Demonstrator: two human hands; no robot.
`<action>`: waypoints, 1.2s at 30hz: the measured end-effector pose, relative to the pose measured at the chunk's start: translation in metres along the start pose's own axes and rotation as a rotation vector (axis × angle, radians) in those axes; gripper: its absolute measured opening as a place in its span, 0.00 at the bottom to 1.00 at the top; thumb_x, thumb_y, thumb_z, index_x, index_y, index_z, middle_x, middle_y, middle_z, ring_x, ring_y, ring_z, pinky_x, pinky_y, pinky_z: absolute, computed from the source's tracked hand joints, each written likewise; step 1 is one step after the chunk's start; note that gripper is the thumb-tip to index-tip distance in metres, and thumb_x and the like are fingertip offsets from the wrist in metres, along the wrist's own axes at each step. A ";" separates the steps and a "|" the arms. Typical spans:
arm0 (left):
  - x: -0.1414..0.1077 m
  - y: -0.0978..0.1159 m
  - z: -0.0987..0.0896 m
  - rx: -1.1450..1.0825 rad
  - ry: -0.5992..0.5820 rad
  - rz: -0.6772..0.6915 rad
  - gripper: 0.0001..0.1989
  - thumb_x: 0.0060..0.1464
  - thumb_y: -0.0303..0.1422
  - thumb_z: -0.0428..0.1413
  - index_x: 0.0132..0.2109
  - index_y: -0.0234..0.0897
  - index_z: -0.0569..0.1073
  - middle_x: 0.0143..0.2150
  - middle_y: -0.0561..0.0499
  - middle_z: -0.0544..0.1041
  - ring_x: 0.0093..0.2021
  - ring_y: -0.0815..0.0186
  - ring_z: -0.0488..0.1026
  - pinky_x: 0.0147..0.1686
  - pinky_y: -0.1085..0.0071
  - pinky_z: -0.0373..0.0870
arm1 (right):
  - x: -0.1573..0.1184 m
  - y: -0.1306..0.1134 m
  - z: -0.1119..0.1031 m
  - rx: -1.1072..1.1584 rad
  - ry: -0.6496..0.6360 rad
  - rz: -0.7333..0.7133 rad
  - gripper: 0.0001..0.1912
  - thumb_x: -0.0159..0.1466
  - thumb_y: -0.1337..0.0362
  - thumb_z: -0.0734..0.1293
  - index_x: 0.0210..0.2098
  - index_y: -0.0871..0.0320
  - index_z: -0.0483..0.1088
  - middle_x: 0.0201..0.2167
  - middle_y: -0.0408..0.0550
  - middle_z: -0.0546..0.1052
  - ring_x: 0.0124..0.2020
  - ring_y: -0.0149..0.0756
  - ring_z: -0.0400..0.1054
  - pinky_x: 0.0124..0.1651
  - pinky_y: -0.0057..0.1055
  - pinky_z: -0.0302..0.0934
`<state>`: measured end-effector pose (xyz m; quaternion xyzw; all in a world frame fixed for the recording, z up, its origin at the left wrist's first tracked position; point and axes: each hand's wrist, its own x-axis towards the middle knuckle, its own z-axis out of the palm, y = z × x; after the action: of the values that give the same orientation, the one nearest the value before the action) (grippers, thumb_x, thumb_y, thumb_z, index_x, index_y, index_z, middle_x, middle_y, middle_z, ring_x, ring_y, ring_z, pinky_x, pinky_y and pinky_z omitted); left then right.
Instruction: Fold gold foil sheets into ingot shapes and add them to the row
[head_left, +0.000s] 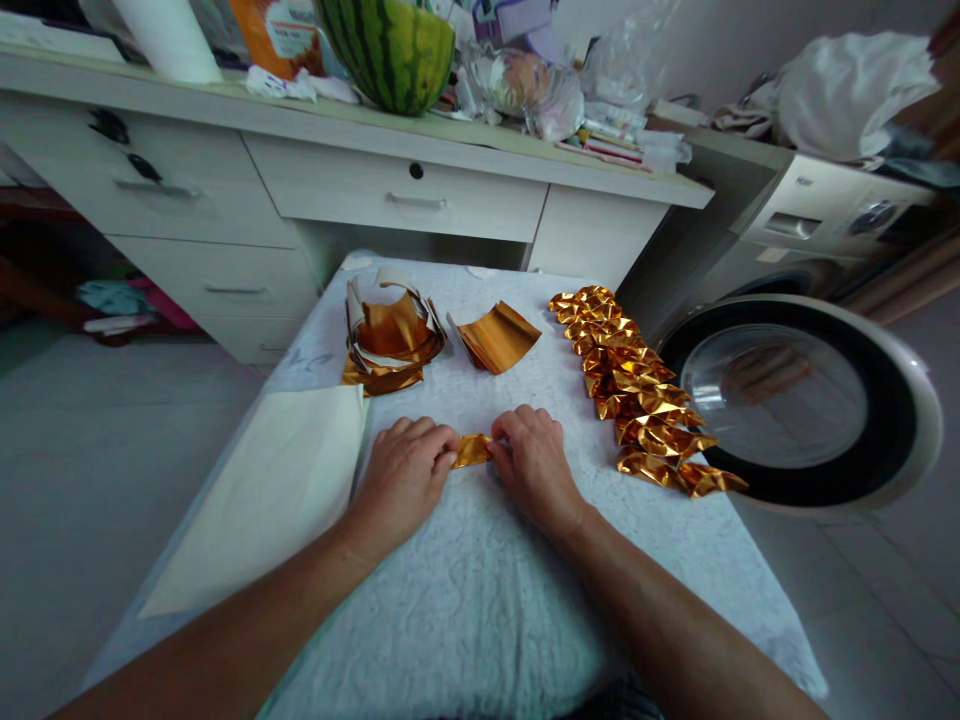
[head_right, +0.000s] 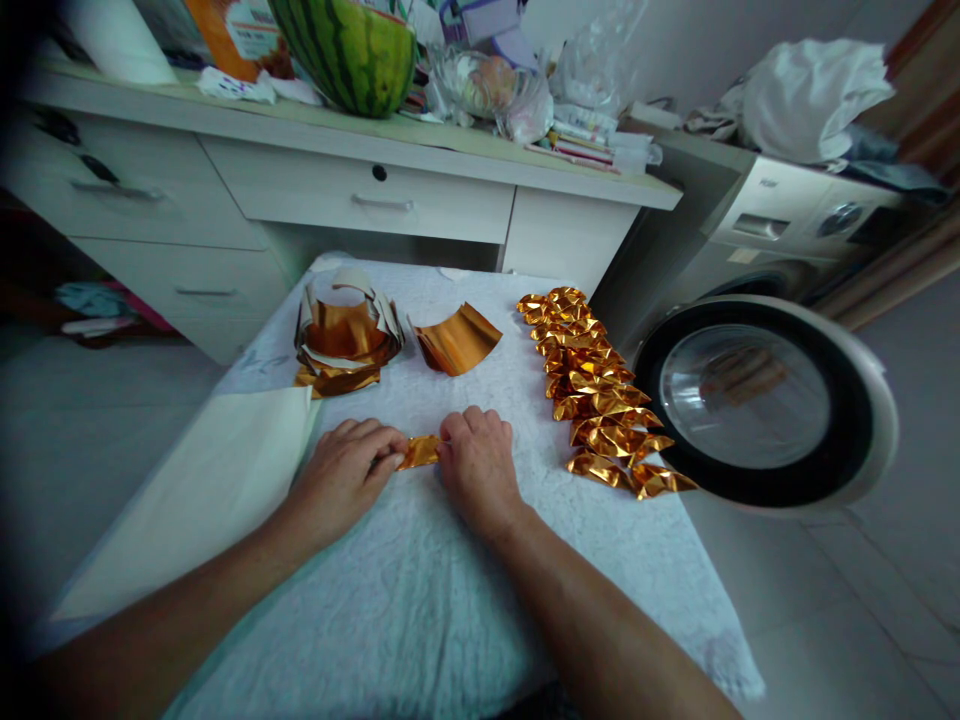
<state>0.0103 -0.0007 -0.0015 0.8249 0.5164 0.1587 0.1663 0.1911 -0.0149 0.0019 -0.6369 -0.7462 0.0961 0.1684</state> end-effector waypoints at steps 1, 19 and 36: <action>0.001 -0.001 0.000 -0.011 -0.008 -0.004 0.06 0.58 0.28 0.51 0.37 0.41 0.73 0.36 0.51 0.75 0.41 0.59 0.68 0.42 0.62 0.60 | 0.000 -0.001 0.000 0.005 -0.011 -0.037 0.05 0.66 0.68 0.63 0.36 0.56 0.71 0.36 0.46 0.72 0.39 0.39 0.61 0.41 0.34 0.48; 0.001 -0.013 -0.003 -0.076 -0.103 0.050 0.12 0.56 0.24 0.47 0.41 0.42 0.72 0.41 0.50 0.74 0.44 0.59 0.67 0.46 0.62 0.62 | -0.001 -0.019 -0.001 -0.088 -0.058 -0.088 0.13 0.64 0.52 0.64 0.35 0.56 0.67 0.37 0.49 0.70 0.40 0.42 0.60 0.42 0.38 0.52; 0.004 -0.016 -0.010 -0.120 -0.162 0.057 0.11 0.55 0.27 0.49 0.42 0.42 0.73 0.40 0.50 0.73 0.45 0.59 0.66 0.45 0.63 0.61 | 0.001 -0.023 0.005 -0.133 -0.052 -0.039 0.18 0.63 0.47 0.64 0.35 0.56 0.66 0.38 0.50 0.70 0.41 0.44 0.61 0.43 0.40 0.52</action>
<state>-0.0050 0.0104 0.0004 0.8379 0.4672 0.1270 0.2520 0.1681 -0.0171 0.0061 -0.6294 -0.7672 0.0597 0.1083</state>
